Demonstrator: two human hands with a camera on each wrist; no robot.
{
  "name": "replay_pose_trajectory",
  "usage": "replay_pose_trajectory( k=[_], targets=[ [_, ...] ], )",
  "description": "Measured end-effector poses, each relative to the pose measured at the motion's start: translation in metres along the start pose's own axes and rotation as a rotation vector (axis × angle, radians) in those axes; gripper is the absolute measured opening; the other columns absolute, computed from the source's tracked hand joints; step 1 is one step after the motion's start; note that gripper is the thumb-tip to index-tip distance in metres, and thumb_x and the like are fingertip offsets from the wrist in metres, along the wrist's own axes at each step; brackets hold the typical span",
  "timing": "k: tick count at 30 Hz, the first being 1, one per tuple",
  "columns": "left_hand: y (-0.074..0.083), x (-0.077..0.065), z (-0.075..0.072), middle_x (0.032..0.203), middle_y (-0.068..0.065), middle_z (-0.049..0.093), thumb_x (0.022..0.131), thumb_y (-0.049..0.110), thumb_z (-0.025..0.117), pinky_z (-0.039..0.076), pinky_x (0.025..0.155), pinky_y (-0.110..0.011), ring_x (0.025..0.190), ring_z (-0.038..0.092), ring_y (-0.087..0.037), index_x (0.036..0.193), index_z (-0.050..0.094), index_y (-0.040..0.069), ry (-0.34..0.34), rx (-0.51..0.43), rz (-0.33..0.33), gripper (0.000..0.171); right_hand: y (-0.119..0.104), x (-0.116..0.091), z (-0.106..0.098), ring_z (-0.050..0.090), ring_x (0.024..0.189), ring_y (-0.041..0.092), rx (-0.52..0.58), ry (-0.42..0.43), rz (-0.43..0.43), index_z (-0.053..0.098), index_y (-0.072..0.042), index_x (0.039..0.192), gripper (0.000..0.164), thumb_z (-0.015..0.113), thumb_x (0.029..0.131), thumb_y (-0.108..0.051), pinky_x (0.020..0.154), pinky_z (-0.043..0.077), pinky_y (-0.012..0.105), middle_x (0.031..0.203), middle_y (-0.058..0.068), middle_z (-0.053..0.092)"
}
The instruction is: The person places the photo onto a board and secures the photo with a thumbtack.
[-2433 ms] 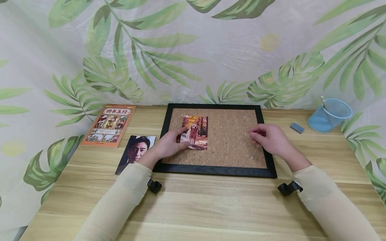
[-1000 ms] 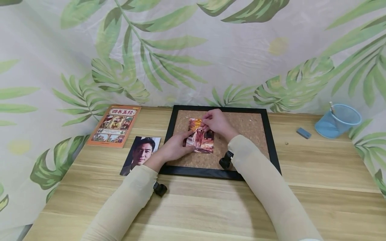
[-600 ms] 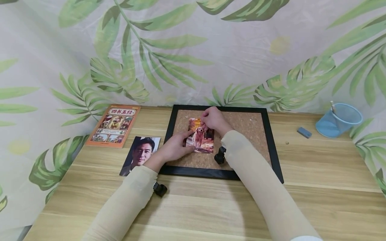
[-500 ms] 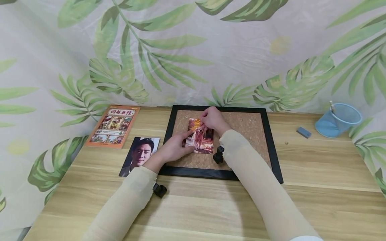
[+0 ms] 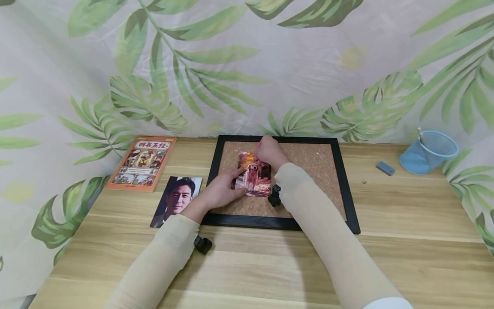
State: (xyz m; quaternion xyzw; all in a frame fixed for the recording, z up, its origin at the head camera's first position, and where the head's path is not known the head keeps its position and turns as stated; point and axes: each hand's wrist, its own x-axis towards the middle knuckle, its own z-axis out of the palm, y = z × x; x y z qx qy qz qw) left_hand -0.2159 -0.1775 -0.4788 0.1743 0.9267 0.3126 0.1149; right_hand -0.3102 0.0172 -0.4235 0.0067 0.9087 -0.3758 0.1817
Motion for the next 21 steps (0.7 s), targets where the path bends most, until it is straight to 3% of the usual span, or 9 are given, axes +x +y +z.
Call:
replay_pose_trajectory(
  k=[8,21],
  targets=[
    [0.001,-0.001,-0.002,0.162,-0.020,0.054,0.101,0.036,0.073,0.044,0.122,-0.054,0.149,0.052,-0.036,0.167,0.041,0.009,-0.003,-0.003,0.014,0.078,-0.004,-0.002,-0.002,0.058,0.046,0.009,0.033,-0.009,0.035,0.072,-0.003,0.086,0.032,0.051,0.109,-0.009,0.045,0.046,0.022,0.060,0.000,0.066],
    [-0.016,0.009,0.005,0.164,-0.016,0.053,0.099,0.039,0.076,0.045,0.122,-0.052,0.150,0.052,-0.034,0.167,0.042,0.013,-0.011,0.011,-0.005,0.081,-0.006,0.000,-0.005,0.055,0.044,0.013,0.003,-0.036,0.060,0.076,-0.003,0.082,0.032,0.055,0.107,-0.007,0.046,0.045,0.027,0.057,0.002,0.063]
  ],
)
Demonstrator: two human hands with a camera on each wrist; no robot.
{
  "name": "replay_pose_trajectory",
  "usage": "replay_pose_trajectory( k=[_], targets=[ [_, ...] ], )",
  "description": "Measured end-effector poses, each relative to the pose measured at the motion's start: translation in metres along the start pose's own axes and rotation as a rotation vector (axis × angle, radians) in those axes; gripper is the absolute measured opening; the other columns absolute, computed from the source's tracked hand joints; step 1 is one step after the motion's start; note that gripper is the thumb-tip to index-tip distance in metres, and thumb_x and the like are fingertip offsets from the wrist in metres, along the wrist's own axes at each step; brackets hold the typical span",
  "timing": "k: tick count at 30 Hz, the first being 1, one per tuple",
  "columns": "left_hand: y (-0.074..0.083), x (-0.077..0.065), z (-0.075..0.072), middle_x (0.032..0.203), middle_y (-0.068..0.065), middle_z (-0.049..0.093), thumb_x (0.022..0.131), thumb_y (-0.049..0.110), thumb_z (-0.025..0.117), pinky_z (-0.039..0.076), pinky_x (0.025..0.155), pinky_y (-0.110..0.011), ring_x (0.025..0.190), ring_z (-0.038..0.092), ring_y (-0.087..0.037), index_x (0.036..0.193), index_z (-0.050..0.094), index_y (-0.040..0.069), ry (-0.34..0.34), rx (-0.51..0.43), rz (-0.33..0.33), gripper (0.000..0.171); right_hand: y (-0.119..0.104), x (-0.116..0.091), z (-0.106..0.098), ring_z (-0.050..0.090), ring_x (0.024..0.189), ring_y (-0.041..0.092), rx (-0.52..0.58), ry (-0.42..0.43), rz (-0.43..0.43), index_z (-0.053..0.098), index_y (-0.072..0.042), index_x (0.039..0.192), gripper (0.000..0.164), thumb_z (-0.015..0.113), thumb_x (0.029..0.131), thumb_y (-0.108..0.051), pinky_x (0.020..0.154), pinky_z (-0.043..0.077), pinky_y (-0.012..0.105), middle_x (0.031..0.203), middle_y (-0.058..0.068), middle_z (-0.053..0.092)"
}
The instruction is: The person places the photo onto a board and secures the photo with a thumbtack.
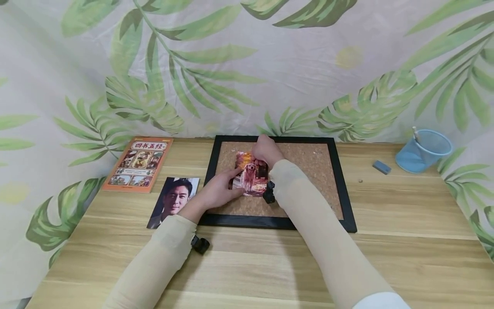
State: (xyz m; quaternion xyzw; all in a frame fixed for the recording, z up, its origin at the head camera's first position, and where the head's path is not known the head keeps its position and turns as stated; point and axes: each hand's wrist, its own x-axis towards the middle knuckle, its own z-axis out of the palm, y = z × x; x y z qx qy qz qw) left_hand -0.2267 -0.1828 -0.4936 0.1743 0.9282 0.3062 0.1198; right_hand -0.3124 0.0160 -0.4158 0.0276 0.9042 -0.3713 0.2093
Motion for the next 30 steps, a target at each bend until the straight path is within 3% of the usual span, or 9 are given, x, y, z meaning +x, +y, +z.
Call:
replay_pose_trajectory(
  k=[4,14,20,22,24,27,30],
  targets=[
    [-0.004,0.001,0.001,0.162,-0.017,0.054,0.099,0.039,0.076,0.046,0.121,-0.052,0.149,0.053,-0.034,0.168,0.041,0.013,-0.007,0.003,0.008,0.081,0.000,0.001,0.001,0.055,0.045,0.013,-0.004,-0.010,-0.008,0.075,-0.002,0.081,0.026,0.060,0.102,-0.003,0.045,0.046,0.026,0.056,0.002,0.062],
    [-0.003,0.001,0.000,0.161,-0.016,0.056,0.098,0.040,0.077,0.046,0.121,-0.051,0.149,0.054,-0.033,0.167,0.043,0.014,-0.005,0.005,0.013,0.081,0.007,0.001,-0.001,0.059,0.045,0.014,0.029,0.012,-0.018,0.077,-0.001,0.079,0.028,0.060,0.101,-0.005,0.046,0.049,0.027,0.057,0.001,0.066],
    [0.000,0.002,-0.001,0.161,-0.016,0.056,0.099,0.040,0.075,0.046,0.121,-0.052,0.148,0.055,-0.033,0.167,0.043,0.014,0.000,0.028,0.010,0.079,0.016,-0.005,-0.005,0.058,0.044,0.010,0.189,-0.031,-0.059,0.069,0.002,0.083,0.024,0.057,0.103,-0.005,0.045,0.049,0.023,0.058,0.001,0.065],
    [0.003,-0.001,-0.003,0.143,-0.015,0.068,0.100,0.042,0.074,0.054,0.109,-0.049,0.130,0.066,-0.030,0.167,0.044,0.016,0.006,0.047,-0.004,0.077,0.020,-0.009,-0.008,0.057,0.045,0.010,0.251,-0.052,-0.070,0.066,0.002,0.088,0.020,0.057,0.105,-0.005,0.046,0.049,0.022,0.060,0.002,0.065],
    [0.005,-0.005,-0.005,0.116,-0.010,0.074,0.101,0.044,0.071,0.058,0.087,-0.042,0.102,0.071,-0.024,0.166,0.045,0.017,0.015,0.056,0.000,0.075,0.022,-0.014,-0.011,0.058,0.046,0.010,0.282,-0.066,-0.089,0.065,0.003,0.095,0.016,0.057,0.106,-0.005,0.047,0.050,0.022,0.062,0.003,0.065],
    [0.018,-0.017,-0.015,0.083,-0.003,0.061,0.104,0.041,0.069,0.043,0.063,-0.035,0.069,0.055,-0.019,0.163,0.048,0.009,0.022,0.025,0.023,0.071,0.026,-0.020,-0.015,0.060,0.049,0.011,0.307,-0.074,-0.117,0.064,0.004,0.104,0.011,0.058,0.106,-0.005,0.048,0.051,0.023,0.066,0.006,0.065],
    [0.037,-0.034,-0.029,0.078,-0.001,0.055,0.105,0.031,0.067,0.038,0.060,-0.033,0.063,0.047,-0.016,0.160,0.048,0.000,0.017,-0.024,0.019,0.066,0.032,-0.025,-0.018,0.060,0.050,0.012,0.311,-0.073,-0.152,0.062,0.004,0.109,0.010,0.059,0.107,-0.005,0.048,0.051,0.022,0.068,0.007,0.065]
  ],
)
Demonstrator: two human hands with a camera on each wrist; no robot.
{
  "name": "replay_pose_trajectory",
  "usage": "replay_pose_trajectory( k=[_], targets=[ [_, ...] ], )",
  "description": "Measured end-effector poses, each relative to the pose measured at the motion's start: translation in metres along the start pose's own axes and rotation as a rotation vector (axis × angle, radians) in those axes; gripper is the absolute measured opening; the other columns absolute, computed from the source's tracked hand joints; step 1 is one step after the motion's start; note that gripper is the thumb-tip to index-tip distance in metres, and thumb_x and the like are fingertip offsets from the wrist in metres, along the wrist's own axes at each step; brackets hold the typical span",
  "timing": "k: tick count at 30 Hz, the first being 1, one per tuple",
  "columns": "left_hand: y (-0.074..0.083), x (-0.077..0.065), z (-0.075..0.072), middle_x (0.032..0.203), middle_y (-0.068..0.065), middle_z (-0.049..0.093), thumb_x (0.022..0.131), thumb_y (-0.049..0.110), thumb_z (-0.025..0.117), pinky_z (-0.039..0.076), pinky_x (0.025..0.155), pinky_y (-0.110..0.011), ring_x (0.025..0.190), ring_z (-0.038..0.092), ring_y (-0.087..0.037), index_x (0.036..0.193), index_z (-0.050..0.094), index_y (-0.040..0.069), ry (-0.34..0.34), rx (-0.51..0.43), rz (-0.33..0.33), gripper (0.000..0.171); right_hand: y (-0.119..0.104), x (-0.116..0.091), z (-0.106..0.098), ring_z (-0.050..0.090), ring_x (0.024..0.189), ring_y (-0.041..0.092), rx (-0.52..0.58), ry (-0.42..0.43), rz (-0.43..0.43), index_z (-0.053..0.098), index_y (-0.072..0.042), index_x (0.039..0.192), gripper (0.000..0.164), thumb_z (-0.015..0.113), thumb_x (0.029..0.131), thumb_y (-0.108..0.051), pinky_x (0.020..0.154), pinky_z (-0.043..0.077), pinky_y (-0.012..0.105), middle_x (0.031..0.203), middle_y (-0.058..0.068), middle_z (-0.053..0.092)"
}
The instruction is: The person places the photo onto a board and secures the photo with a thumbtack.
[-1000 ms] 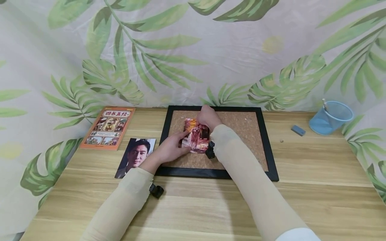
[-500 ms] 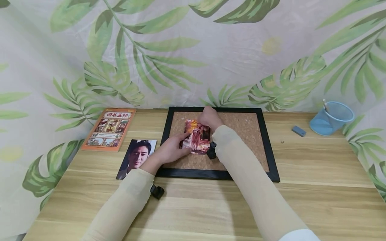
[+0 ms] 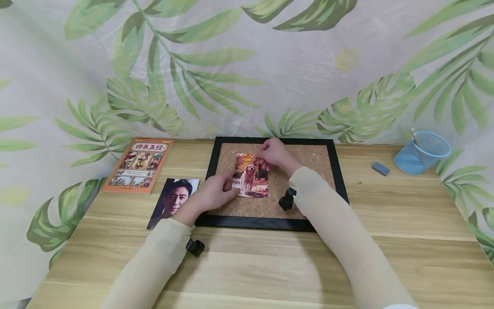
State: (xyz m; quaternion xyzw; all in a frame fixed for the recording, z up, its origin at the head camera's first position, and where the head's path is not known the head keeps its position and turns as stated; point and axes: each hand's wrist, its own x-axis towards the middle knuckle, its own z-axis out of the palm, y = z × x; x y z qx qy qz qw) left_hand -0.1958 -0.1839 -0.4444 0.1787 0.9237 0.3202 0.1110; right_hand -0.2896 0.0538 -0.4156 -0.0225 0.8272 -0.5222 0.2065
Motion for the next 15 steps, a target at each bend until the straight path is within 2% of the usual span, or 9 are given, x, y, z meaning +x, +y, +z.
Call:
replay_pose_trajectory(
  k=[3,4,9,15],
  targets=[
    [0.014,-0.014,-0.011,0.078,-0.002,0.054,0.106,0.024,0.066,0.040,0.061,-0.033,0.062,0.046,-0.016,0.159,0.049,-0.001,0.009,-0.018,-0.043,0.061,0.003,-0.009,-0.007,0.060,0.050,0.012,-0.033,-0.006,-0.043,0.063,0.005,0.107,0.012,0.059,0.107,-0.006,0.048,0.051,0.023,0.069,0.009,0.065],
    [0.014,-0.018,-0.014,0.078,-0.002,0.054,0.107,0.023,0.065,0.040,0.061,-0.033,0.062,0.045,-0.016,0.158,0.050,-0.001,0.018,-0.021,-0.046,0.059,0.004,-0.013,-0.010,0.060,0.050,0.012,-0.047,-0.011,-0.057,0.064,0.006,0.107,0.013,0.060,0.107,-0.007,0.049,0.051,0.023,0.069,0.009,0.065],
    [0.009,-0.032,-0.029,0.083,-0.004,0.057,0.108,0.021,0.064,0.040,0.061,-0.033,0.064,0.047,-0.017,0.153,0.056,-0.002,0.089,0.010,-0.049,0.051,0.002,-0.038,-0.027,0.062,0.058,0.016,-0.118,-0.044,-0.101,0.068,0.005,0.110,0.018,0.062,0.109,-0.012,0.056,0.055,0.029,0.076,0.011,0.067],
    [-0.004,-0.052,-0.049,0.092,-0.009,0.063,0.108,0.022,0.063,0.044,0.063,-0.034,0.070,0.053,-0.018,0.152,0.054,-0.007,0.136,0.101,-0.119,0.053,0.016,-0.062,-0.050,0.064,0.064,0.022,-0.193,-0.053,-0.156,0.069,0.002,0.115,0.020,0.061,0.110,-0.015,0.059,0.053,0.032,0.081,0.015,0.069]
  ],
)
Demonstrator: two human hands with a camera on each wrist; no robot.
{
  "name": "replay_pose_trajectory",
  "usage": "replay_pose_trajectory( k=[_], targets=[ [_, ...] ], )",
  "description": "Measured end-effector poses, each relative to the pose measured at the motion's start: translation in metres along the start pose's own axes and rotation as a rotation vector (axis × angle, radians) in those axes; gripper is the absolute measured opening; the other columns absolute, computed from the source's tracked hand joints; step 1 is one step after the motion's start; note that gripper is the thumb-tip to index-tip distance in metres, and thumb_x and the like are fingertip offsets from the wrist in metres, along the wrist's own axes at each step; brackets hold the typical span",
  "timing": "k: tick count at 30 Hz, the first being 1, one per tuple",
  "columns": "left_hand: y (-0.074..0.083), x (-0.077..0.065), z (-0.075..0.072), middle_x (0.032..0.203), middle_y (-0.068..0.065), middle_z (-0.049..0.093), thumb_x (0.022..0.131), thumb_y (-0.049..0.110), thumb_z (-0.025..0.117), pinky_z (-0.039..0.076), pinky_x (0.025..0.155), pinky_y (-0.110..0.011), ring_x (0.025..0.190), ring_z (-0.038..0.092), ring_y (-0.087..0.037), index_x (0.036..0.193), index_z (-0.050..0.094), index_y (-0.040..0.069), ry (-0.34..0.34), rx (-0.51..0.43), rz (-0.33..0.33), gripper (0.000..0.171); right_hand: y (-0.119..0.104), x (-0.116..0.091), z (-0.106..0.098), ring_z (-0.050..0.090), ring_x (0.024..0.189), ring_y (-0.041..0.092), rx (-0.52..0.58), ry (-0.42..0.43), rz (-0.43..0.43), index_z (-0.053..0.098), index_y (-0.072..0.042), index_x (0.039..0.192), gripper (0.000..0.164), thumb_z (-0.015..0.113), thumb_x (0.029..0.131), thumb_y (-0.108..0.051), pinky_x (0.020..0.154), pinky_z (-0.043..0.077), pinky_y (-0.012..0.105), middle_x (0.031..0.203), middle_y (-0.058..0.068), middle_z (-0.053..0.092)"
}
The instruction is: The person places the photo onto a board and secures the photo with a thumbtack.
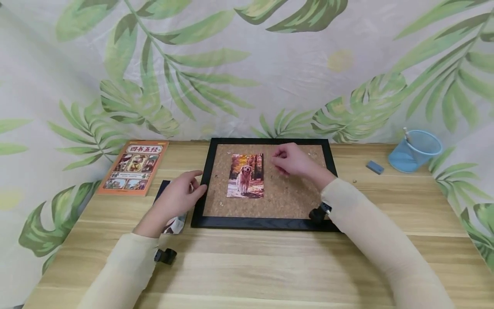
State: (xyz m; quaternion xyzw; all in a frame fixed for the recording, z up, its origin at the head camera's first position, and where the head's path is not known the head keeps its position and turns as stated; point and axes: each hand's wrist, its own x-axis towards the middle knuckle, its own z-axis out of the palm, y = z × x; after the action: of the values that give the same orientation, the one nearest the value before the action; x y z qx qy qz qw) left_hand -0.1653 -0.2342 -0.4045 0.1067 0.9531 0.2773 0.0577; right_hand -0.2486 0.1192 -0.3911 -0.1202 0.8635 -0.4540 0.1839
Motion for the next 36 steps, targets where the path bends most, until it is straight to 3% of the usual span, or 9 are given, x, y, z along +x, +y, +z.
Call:
replay_pose_trajectory(
  k=[6,10,14,17,22,26,30,36],
  targets=[
    [-0.023,-0.019,-0.015,0.109,-0.021,0.062,0.108,0.026,0.063,0.050,0.079,-0.045,0.089,0.059,-0.028,0.152,0.051,-0.011,0.035,0.095,-0.059,0.059,0.022,-0.032,-0.021,0.062,0.066,0.020,-0.078,0.019,-0.039,0.068,0.002,0.114,0.020,0.062,0.109,-0.016,0.060,0.050,0.029,0.083,0.016,0.070],
    [-0.034,-0.031,-0.021,0.127,-0.036,0.059,0.106,0.035,0.063,0.051,0.090,-0.061,0.107,0.061,-0.047,0.153,0.050,-0.011,0.039,0.180,-0.112,0.067,0.039,-0.051,-0.035,0.064,0.068,0.022,-0.095,0.046,-0.056,0.069,0.005,0.113,0.021,0.062,0.109,-0.014,0.059,0.051,0.028,0.085,0.018,0.071],
    [-0.047,-0.043,-0.023,0.140,-0.046,0.050,0.104,0.046,0.067,0.047,0.096,-0.072,0.123,0.052,-0.062,0.153,0.047,-0.012,0.057,0.284,-0.169,0.079,0.054,-0.072,-0.050,0.065,0.071,0.027,-0.091,0.061,-0.036,0.068,0.005,0.116,0.022,0.061,0.110,-0.015,0.059,0.054,0.031,0.088,0.018,0.070],
    [-0.055,-0.049,-0.023,0.144,-0.049,0.041,0.102,0.054,0.068,0.045,0.097,-0.077,0.128,0.045,-0.067,0.156,0.040,-0.011,0.027,0.323,-0.225,0.089,0.065,-0.087,-0.063,0.065,0.072,0.024,-0.094,0.084,0.002,0.067,0.004,0.118,0.024,0.059,0.112,-0.018,0.059,0.055,0.033,0.089,0.016,0.069],
    [-0.064,-0.056,-0.024,0.154,-0.052,0.026,0.099,0.066,0.065,0.043,0.098,-0.083,0.133,0.036,-0.074,0.164,0.024,-0.010,-0.066,0.335,-0.281,0.108,0.086,-0.107,-0.082,0.065,0.072,0.018,-0.108,0.136,0.064,0.066,0.005,0.119,0.027,0.060,0.112,-0.021,0.060,0.054,0.030,0.087,0.012,0.070],
    [-0.068,-0.057,-0.024,0.150,-0.052,0.030,0.096,0.069,0.068,0.048,0.089,-0.080,0.125,0.046,-0.074,0.165,0.020,-0.010,-0.108,0.336,-0.301,0.116,0.105,-0.117,-0.093,0.062,0.069,0.014,-0.147,0.187,0.074,0.066,0.006,0.116,0.028,0.060,0.112,-0.021,0.061,0.052,0.027,0.080,0.009,0.067],
    [-0.072,-0.054,-0.024,0.149,-0.052,0.032,0.094,0.068,0.072,0.051,0.087,-0.078,0.121,0.053,-0.072,0.164,0.021,-0.011,-0.117,0.307,-0.300,0.117,0.124,-0.125,-0.102,0.060,0.066,0.010,-0.168,0.224,0.092,0.065,0.007,0.115,0.027,0.059,0.112,-0.019,0.059,0.052,0.026,0.078,0.007,0.067],
    [-0.077,-0.047,-0.025,0.149,-0.054,0.036,0.093,0.057,0.079,0.045,0.102,-0.078,0.131,0.048,-0.071,0.161,0.024,-0.015,-0.087,0.239,-0.270,0.114,0.142,-0.133,-0.108,0.063,0.067,0.012,-0.164,0.229,0.158,0.063,0.008,0.117,0.026,0.059,0.111,-0.017,0.057,0.053,0.028,0.081,0.007,0.068]
  ],
)
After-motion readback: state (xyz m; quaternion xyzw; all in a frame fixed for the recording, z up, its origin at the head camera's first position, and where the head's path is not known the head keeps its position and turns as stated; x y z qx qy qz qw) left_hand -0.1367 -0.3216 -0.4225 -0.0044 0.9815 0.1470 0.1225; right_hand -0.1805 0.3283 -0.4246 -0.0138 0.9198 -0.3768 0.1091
